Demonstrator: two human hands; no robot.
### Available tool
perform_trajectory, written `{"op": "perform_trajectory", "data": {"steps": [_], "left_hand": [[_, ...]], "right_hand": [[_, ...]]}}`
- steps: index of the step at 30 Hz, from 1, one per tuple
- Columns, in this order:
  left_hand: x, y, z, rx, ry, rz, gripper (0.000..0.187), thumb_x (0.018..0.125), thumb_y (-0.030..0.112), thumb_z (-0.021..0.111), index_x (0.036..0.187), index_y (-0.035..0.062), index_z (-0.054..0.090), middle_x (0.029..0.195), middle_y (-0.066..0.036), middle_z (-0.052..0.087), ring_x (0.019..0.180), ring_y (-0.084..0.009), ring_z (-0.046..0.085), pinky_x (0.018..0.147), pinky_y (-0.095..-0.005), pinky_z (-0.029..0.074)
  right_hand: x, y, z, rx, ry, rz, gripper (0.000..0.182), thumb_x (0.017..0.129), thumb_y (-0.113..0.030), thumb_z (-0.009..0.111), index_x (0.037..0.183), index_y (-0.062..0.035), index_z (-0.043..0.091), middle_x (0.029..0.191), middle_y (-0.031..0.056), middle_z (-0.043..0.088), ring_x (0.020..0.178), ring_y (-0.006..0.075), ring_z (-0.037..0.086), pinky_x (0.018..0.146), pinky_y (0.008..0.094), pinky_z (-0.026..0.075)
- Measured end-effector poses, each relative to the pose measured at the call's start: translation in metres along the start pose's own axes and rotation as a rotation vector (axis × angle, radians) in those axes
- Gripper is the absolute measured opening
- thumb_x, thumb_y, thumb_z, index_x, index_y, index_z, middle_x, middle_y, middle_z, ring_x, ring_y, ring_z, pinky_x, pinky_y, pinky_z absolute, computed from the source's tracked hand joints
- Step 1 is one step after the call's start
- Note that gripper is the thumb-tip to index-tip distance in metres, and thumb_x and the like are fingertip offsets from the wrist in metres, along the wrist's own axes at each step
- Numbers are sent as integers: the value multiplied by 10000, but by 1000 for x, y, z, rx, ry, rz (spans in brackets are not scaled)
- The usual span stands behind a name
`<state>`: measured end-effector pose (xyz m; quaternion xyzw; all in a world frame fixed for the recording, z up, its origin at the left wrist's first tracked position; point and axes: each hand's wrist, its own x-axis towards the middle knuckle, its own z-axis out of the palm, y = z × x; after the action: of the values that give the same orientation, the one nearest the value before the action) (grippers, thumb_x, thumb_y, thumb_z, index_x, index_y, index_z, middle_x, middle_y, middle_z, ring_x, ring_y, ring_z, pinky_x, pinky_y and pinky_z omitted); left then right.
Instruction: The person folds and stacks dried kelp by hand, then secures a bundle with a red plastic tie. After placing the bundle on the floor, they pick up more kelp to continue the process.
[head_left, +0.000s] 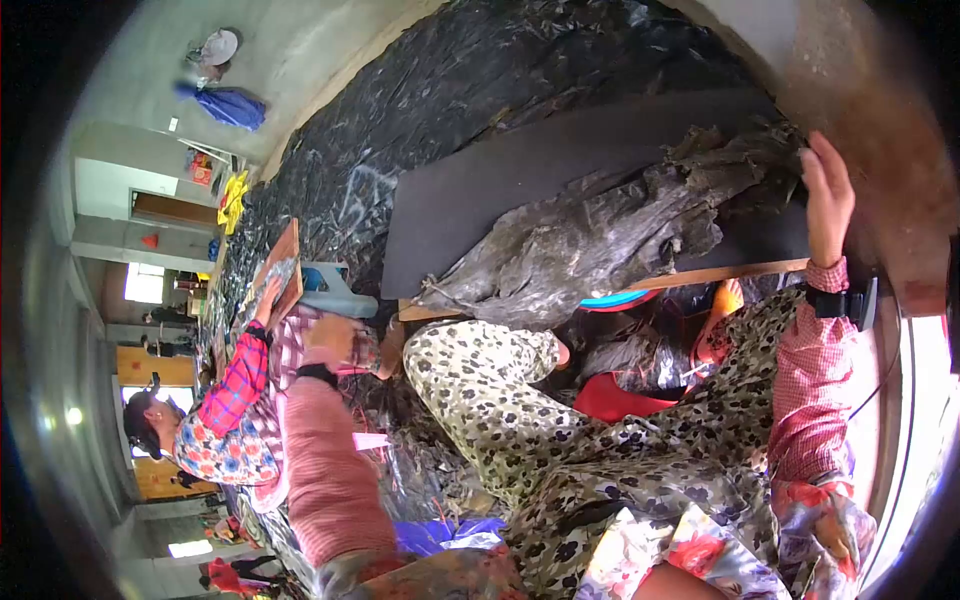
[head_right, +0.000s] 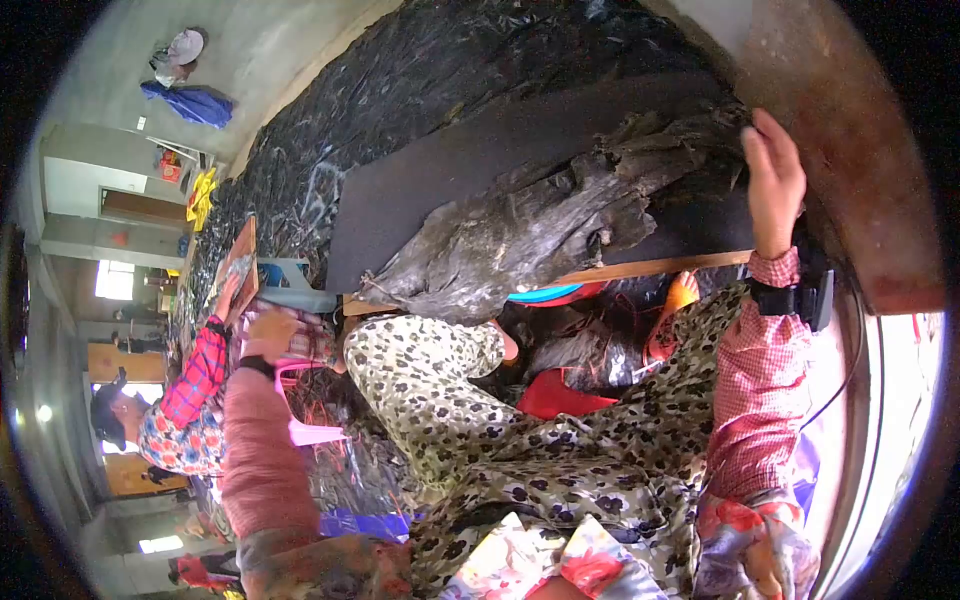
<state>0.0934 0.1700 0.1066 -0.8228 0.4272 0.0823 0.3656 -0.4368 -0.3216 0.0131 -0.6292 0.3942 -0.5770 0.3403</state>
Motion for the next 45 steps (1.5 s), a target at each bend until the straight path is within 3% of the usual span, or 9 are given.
{"op": "perform_trajectory", "data": {"steps": [3,8,14,22,27,29,32,40,45], "left_hand": [[-32,-20,-1,-237,12,-210,259,843,229,546,964,52,691,984,-184,671,896,-367,650,805,-437,512],[-23,143,-45,-820,467,295,472,736,53,694,1194,37,583,1250,-198,557,1156,-354,528,987,-389,421],[24,222,-28,-762,496,209,777,620,117,823,1297,68,445,1382,-189,402,1292,-387,354,1069,-445,311],[55,189,-31,-893,435,408,308,595,2,800,738,10,526,857,-112,565,765,-279,559,662,-354,448],[56,164,-91,-866,545,360,198,712,-50,702,781,10,527,676,-28,530,660,-119,500,651,-290,456],[52,151,-125,-779,504,361,209,712,-36,719,782,7,526,695,-23,549,676,-120,521,674,-284,463],[62,141,-114,-951,113,454,205,702,-21,732,788,1,547,720,-95,596,667,-176,572,663,-312,475],[80,172,-91,-967,215,464,287,702,-12,740,944,21,590,1004,-119,594,896,-237,599,759,-328,482],[73,192,-93,-741,289,467,290,675,-13,755,904,28,583,1017,-113,541,949,-291,582,800,-336,477]], "right_hand": [[-3,-9,17,-207,-182,-121,276,866,-152,660,1116,-33,660,1070,109,634,941,174,610,818,271,479],[22,0,-1,-541,-47,-279,263,814,-183,694,1039,-47,683,1037,158,648,988,331,614,871,377,483],[18,34,-47,-740,-366,4,693,722,-437,755,1302,-118,548,1200,204,576,1154,379,521,943,471,435],[28,24,-48,-457,-187,46,286,770,-47,663,1054,-14,663,999,157,679,964,294,636,876,327,469],[35,15,-61,-368,220,-96,320,784,59,525,1047,-36,681,994,123,671,955,221,617,879,292,451],[34,11,-67,-705,305,-65,333,771,38,503,1047,-36,673,1043,168,644,996,318,602,896,334,465],[32,-2,-53,-639,158,-233,324,734,-8,562,1032,-55,679,1052,166,642,1021,336,590,912,393,463],[38,15,-6,-679,-421,-242,230,770,-259,695,909,-75,697,939,128,662,979,337,599,838,447,466],[93,70,-44,-786,281,11,265,826,-257,645,1033,-94,671,1071,145,643,999,348,605,846,441,488]]}}
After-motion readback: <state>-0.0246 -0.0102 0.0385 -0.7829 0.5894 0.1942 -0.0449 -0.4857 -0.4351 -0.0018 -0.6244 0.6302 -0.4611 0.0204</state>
